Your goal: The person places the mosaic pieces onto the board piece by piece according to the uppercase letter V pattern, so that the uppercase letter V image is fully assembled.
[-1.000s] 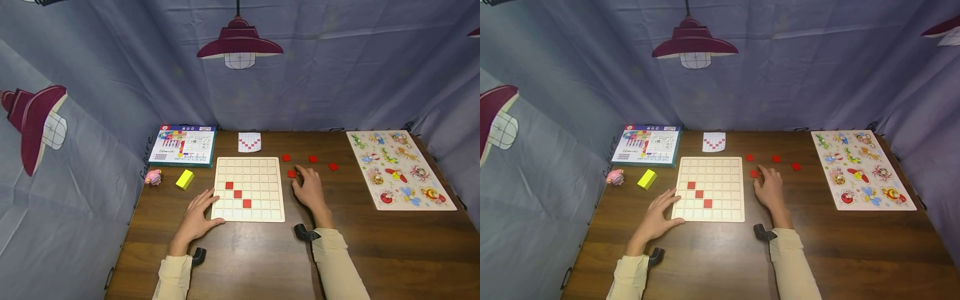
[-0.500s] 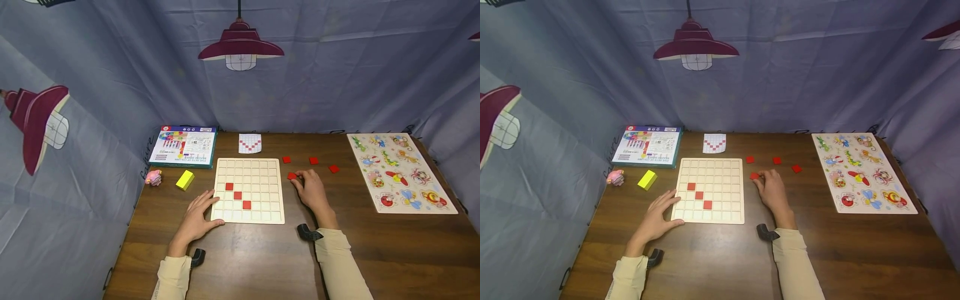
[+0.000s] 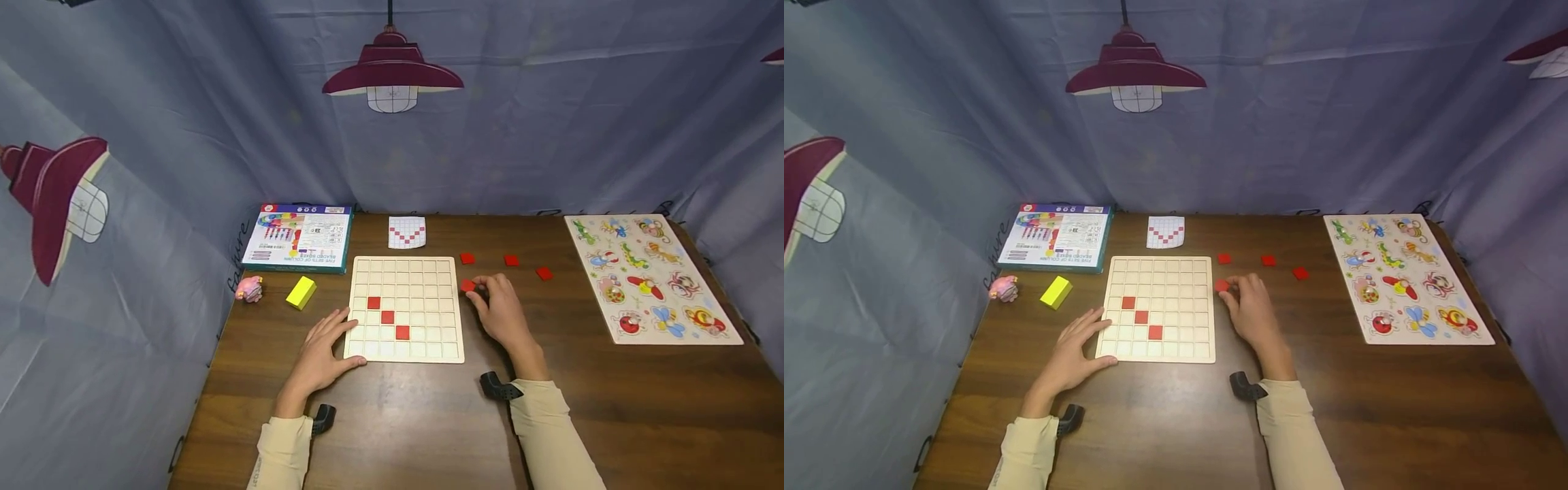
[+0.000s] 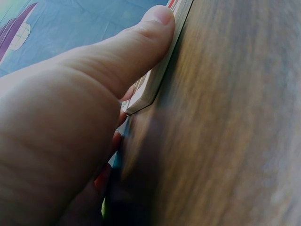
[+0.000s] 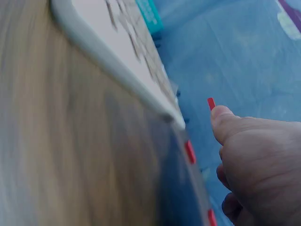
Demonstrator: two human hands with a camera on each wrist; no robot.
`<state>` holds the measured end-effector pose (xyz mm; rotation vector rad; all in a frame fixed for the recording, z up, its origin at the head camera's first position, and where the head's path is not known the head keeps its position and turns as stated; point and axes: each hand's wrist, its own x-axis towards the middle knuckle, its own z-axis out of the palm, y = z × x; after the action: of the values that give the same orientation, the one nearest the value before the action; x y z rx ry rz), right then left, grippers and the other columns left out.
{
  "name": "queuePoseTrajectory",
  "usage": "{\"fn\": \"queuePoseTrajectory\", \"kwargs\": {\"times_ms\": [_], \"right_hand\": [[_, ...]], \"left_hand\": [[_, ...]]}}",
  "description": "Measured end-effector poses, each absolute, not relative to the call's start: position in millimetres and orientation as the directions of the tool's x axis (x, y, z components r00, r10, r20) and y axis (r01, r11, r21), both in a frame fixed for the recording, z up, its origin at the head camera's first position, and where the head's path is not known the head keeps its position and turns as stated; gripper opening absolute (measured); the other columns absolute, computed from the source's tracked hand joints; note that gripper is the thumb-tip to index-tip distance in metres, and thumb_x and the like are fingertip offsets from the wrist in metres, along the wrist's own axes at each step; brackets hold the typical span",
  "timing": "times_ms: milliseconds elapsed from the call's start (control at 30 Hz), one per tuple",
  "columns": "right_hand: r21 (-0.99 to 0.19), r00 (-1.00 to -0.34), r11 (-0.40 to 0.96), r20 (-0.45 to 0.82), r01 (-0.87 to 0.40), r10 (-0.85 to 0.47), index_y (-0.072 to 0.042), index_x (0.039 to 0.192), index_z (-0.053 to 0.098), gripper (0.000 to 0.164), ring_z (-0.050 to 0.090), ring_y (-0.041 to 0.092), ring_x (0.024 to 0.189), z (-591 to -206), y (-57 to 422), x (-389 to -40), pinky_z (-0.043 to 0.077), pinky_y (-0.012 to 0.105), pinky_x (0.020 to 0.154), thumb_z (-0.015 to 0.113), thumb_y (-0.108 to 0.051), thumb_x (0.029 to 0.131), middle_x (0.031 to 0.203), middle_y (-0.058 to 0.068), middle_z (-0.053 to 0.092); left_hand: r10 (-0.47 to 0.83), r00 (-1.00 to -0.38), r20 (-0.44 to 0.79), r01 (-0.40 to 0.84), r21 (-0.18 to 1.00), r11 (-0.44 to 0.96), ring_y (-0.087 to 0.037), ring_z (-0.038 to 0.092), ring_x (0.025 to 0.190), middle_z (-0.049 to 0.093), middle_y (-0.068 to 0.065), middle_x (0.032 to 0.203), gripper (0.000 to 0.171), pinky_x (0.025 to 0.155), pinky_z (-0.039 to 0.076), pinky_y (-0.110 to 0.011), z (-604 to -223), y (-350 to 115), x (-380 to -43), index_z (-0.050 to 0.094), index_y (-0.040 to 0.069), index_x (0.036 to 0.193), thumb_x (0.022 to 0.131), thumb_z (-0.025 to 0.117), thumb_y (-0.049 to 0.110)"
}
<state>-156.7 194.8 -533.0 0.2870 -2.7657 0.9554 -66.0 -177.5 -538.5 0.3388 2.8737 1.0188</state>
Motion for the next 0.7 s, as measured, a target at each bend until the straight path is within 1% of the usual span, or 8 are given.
{"fn": "queuePoseTrajectory", "kwargs": {"times_ms": [100,200,333,400,533,633,700], "right_hand": [[-0.592,-0.958,0.759,0.246,-0.271,-0.15,0.003,0.12,0.064,0.033,0.053,0.032,0.101,-525,181,-158,0.046,0.046,0.087,0.072,-0.017,0.096,0.106,0.018,0.057],[-0.593,-0.953,0.748,0.235,-0.296,-0.191,0.001,0.12,0.065,0.032,0.052,0.03,0.098,-518,164,-160,0.046,0.043,0.084,0.073,-0.019,0.096,0.104,0.016,0.057],[-0.585,-0.931,0.724,0.242,-0.365,-0.273,-0.002,0.12,0.067,0.03,0.055,0.029,0.099,-512,134,-167,0.048,0.043,0.087,0.073,-0.019,0.096,0.105,0.013,0.06],[-0.574,-0.916,0.714,0.25,-0.402,-0.315,-0.003,0.12,0.067,0.03,0.057,0.029,0.101,-512,117,-170,0.049,0.044,0.09,0.073,-0.019,0.095,0.107,0.012,0.061],[-0.544,-0.887,0.7,0.259,-0.461,-0.383,-0.005,0.119,0.068,0.03,0.055,0.025,0.095,-516,88,-176,0.047,0.041,0.087,0.073,-0.023,0.096,0.105,0.009,0.062],[-0.521,-0.877,0.708,0.233,-0.477,-0.419,-0.008,0.119,0.068,0.03,0.053,0.022,0.093,-520,70,-178,0.046,0.038,0.085,0.071,-0.029,0.097,0.105,0.006,0.061],[-0.512,-0.879,0.718,0.205,-0.472,-0.431,-0.009,0.12,0.068,0.031,0.053,0.021,0.093,-522,61,-179,0.047,0.037,0.086,0.07,-0.031,0.098,0.105,0.004,0.061]], "left_hand": [[0.228,-0.974,-0.008,0.172,0.631,0.757,-0.029,0.028,0.156,0.037,0.0,0.166,0.078,0.124,0.022,-0.062,-537,-178,-66,0.058,0.017,0.145,0.079,0.084,0.05],[0.234,-0.972,-0.01,0.175,0.632,0.755,-0.03,0.028,0.156,0.037,-0.001,0.166,0.078,0.124,0.022,-0.062,-536,-178,-66,0.058,0.017,0.145,0.08,0.084,0.051],[0.226,-0.974,0.001,0.176,0.631,0.756,-0.031,0.03,0.156,0.038,-0.002,0.165,0.077,0.124,0.023,-0.063,-536,-179,-66,0.059,0.017,0.144,0.079,0.085,0.05],[0.225,-0.974,0.003,0.176,0.632,0.755,-0.031,0.03,0.155,0.038,-0.002,0.165,0.077,0.123,0.023,-0.063,-536,-179,-66,0.059,0.017,0.144,0.079,0.085,0.05],[0.231,-0.973,-0.002,0.178,0.632,0.754,-0.032,0.03,0.155,0.038,-0.003,0.165,0.077,0.124,0.023,-0.063,-535,-177,-67,0.059,0.016,0.144,0.08,0.084,0.051],[0.229,-0.973,-0.006,0.173,0.633,0.755,-0.032,0.03,0.155,0.039,-0.003,0.165,0.077,0.124,0.023,-0.063,-536,-176,-67,0.059,0.016,0.144,0.079,0.084,0.05],[0.229,-0.974,-0.001,0.177,0.632,0.755,-0.032,0.031,0.155,0.039,-0.003,0.165,0.077,0.123,0.024,-0.063,-537,-176,-67,0.059,0.016,0.143,0.079,0.085,0.05]]}}
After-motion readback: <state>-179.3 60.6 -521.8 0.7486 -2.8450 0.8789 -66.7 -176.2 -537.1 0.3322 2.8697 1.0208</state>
